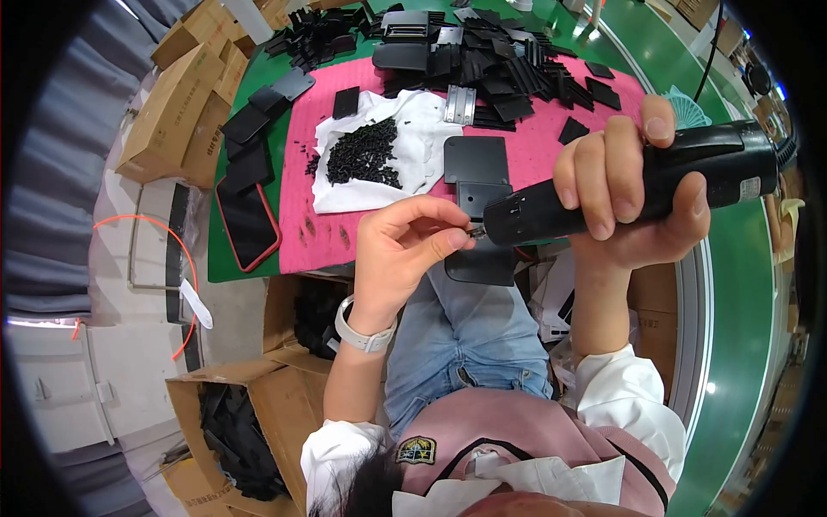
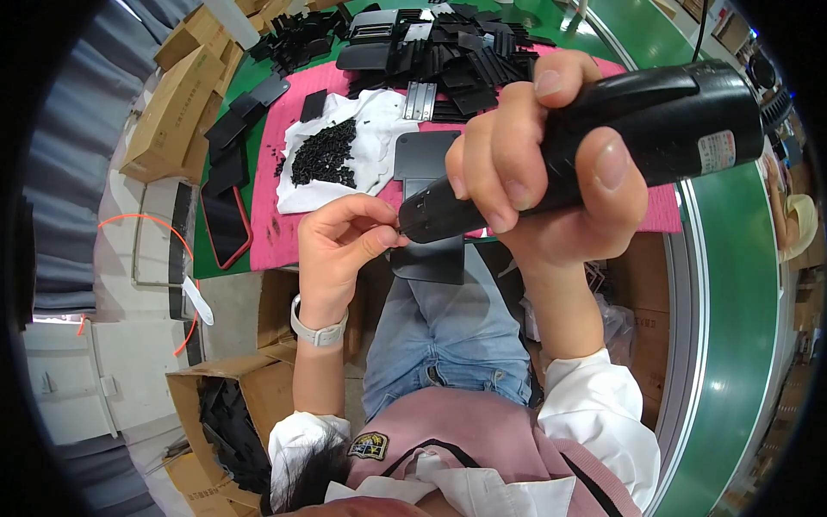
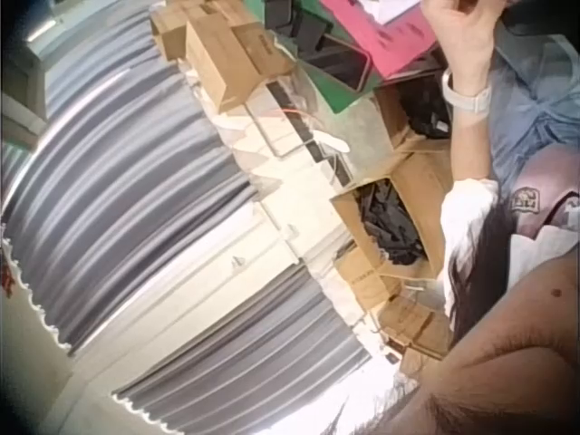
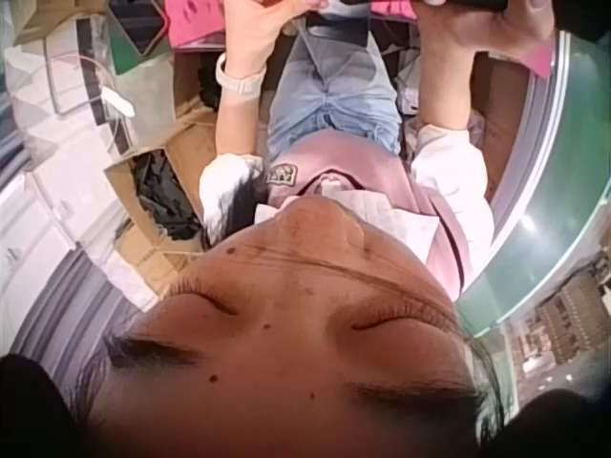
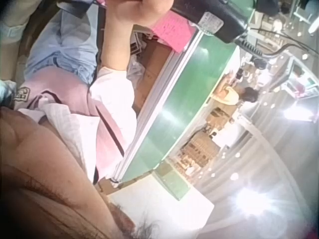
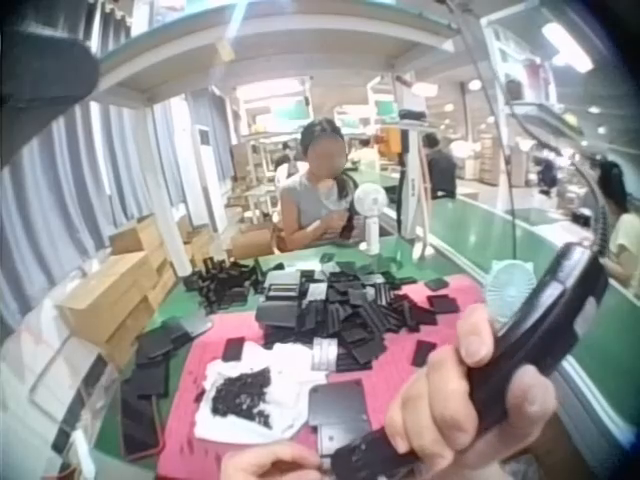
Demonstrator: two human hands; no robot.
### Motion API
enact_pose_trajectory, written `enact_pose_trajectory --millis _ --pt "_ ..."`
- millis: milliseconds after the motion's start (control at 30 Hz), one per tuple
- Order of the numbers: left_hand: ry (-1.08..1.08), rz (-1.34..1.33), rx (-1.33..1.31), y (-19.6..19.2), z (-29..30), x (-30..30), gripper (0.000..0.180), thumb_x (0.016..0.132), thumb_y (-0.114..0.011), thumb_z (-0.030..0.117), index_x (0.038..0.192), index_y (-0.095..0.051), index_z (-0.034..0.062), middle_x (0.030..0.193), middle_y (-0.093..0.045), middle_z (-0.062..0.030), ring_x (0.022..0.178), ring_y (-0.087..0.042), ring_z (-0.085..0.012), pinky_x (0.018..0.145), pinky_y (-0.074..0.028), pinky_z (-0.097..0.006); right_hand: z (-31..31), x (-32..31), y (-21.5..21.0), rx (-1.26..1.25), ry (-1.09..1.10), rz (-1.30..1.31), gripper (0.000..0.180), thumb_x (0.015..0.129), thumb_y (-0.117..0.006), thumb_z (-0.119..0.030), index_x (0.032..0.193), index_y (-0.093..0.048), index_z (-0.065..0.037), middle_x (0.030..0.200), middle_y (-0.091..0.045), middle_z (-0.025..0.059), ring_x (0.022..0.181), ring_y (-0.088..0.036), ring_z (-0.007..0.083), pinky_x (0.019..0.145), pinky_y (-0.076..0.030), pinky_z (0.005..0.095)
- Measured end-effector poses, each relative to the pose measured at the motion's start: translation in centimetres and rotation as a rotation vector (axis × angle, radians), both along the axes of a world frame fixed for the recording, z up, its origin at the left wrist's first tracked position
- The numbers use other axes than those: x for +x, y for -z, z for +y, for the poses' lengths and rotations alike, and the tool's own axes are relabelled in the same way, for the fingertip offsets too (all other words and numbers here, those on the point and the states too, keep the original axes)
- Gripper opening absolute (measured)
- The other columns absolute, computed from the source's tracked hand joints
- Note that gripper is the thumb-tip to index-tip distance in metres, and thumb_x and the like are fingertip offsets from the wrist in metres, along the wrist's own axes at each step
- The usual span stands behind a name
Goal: Assembling small black plastic components using an electric screwdriver and screws at a workbench.
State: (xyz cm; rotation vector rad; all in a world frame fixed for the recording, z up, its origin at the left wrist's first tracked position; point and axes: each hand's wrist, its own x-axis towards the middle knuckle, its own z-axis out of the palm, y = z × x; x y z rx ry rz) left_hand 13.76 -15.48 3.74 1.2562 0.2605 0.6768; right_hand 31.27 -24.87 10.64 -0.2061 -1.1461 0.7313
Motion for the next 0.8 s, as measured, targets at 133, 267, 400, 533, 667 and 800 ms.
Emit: enact_pose_trajectory --millis 133,267,400,533,667,800 --pt "0.011 0.019 0.004 0.1 0.1 -0.3 0.015 0.08 -0.067 0.0 0.093 -0.062 -0.0062 0.085 -0.064 -0.0102 0.075 -0.065 -0.0163 0.069 -0.053 -0.025 -0.1 -0.5 -0.3 -0.079 0.038 -0.007 0.037 0.086 -0.055 -0.036 0.109 -0.044 -0.009 0.061 -0.048 -0.0024 0.046 -0.048 0.0104 0.059 -0.042 0.0294" --pt "0.003 0.025 -0.035 0.2 0.2 -0.5 0.014 0.081 -0.067 0.001 0.093 -0.063 -0.006 0.084 -0.065 -0.0099 0.073 -0.065 -0.0167 0.067 -0.053 -0.025 0.1 -0.7 -0.3 -0.047 0.045 0.005 0.036 0.086 -0.055 -0.036 0.107 -0.044 -0.01 0.06 -0.047 -0.0026 0.045 -0.048 0.0103 0.059 -0.042 0.0291" --pt "-0.022 0.032 -0.096 0.4 0.0 -0.3 0.016 0.085 -0.063 0.008 0.095 -0.062 -0.0051 0.081 -0.065 -0.0103 0.07 -0.066 -0.0184 0.063 -0.052 -0.024 0.3 -1.1 -0.2 -0.044 0.085 0.034 0.034 0.085 -0.054 -0.037 0.104 -0.044 -0.01 0.06 -0.046 -0.0024 0.045 -0.047 0.01 0.059 -0.041 0.029" --pt "-0.009 0.022 -0.224 0.1 0.2 -0.5 0.027 0.093 -0.053 0.02 0.096 -0.06 -0.0056 0.082 -0.066 -0.0123 0.068 -0.067 -0.0207 0.06 -0.051 -0.025 0.5 -0.6 -0.1 -0.075 0.083 0.086 0.034 0.085 -0.055 -0.036 0.103 -0.045 -0.008 0.06 -0.045 -0.002 0.045 -0.045 0.0101 0.059 -0.041 0.0293" --pt "0.007 0.045 -0.203 -0.2 0.4 -0.6 0.033 0.096 -0.047 0.025 0.098 -0.059 -0.0064 0.083 -0.066 -0.0134 0.071 -0.068 -0.0227 0.061 -0.052 -0.026 0.8 0.2 0.5 -0.021 0.021 0.108 0.035 0.092 -0.04 -0.036 0.111 -0.05 -0.008 0.062 -0.045 -0.0003 0.046 -0.043 0.0119 0.06 -0.04 0.0331" --pt "-0.108 0.088 -0.127 -0.1 0.4 -0.2 0.03 0.095 -0.051 0.023 0.102 -0.058 -0.0045 0.08 -0.064 -0.0093 0.064 -0.063 -0.0145 0.059 -0.05 -0.024 1.0 0.6 0.2 -0.039 0.033 0.126 0.035 0.092 -0.041 -0.035 0.111 -0.049 -0.008 0.061 -0.044 -0.0001 0.046 -0.042 0.0119 0.059 -0.039 0.0323"
